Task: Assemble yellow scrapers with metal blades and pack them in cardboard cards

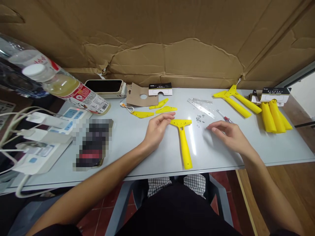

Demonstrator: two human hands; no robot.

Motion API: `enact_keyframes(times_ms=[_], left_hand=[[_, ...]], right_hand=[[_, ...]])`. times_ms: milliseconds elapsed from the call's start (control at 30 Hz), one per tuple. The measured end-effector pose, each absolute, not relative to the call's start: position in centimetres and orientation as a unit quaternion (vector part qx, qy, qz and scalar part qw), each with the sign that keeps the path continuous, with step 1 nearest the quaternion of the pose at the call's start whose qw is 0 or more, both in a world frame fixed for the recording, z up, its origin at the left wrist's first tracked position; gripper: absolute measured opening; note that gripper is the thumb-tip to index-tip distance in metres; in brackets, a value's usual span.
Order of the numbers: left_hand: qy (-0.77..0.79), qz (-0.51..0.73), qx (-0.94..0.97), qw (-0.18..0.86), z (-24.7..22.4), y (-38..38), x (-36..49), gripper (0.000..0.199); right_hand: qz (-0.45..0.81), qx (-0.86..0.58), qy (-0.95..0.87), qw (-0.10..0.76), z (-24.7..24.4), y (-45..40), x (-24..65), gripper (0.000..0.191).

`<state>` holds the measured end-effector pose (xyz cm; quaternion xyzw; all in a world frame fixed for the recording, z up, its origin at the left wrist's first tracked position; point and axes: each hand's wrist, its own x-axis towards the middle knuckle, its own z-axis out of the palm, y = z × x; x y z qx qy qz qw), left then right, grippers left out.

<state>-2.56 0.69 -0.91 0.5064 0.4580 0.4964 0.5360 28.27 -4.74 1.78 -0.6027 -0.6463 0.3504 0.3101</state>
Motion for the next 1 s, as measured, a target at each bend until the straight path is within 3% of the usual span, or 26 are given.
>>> enact_keyframes(times_ms=[167,267,433,567,667,800,1000], left_hand=[[0.437,0.467,0.641,0.424,-0.7,0.4,-2.9,0.013],[0.419,0.453,0.706,0.349,-0.9,0.5,-3.2,0.014],[0.413,0.336,0.811,0.242,-1.1,1.0,-3.7,0.013],[0.424,0.267,0.847,0.18,-1.5,1.2,-4.0,0.033],[0.43,0.242,0.855,0.163,-1.8,1.4,-4.2,0.042],[0.438,0.205,0.862,0.154,-1.6,1.7,-4.5,0.039],[0.443,0.193,0.863,0.147,-1.5,2.2,-4.8,0.039]], right_hand=[[0.134,-0.651,-0.718,0.207,2.5,-0.6,29.1,0.026],[0.077,-0.678,-0.723,0.109,2.6,1.5,29.4,0.028],[0.08,-0.696,-0.712,0.051,2.9,3.3,29.0,0.026],[0.102,-0.701,-0.706,0.025,3.3,4.4,29.2,0.026],[0.116,-0.704,-0.701,-0.023,3.7,5.2,29.3,0.032],[0.099,-0.704,-0.698,-0.084,4.1,5.8,28.8,0.041],[0.079,-0.695,-0.708,-0.1,4.4,5.9,28.4,0.034]])
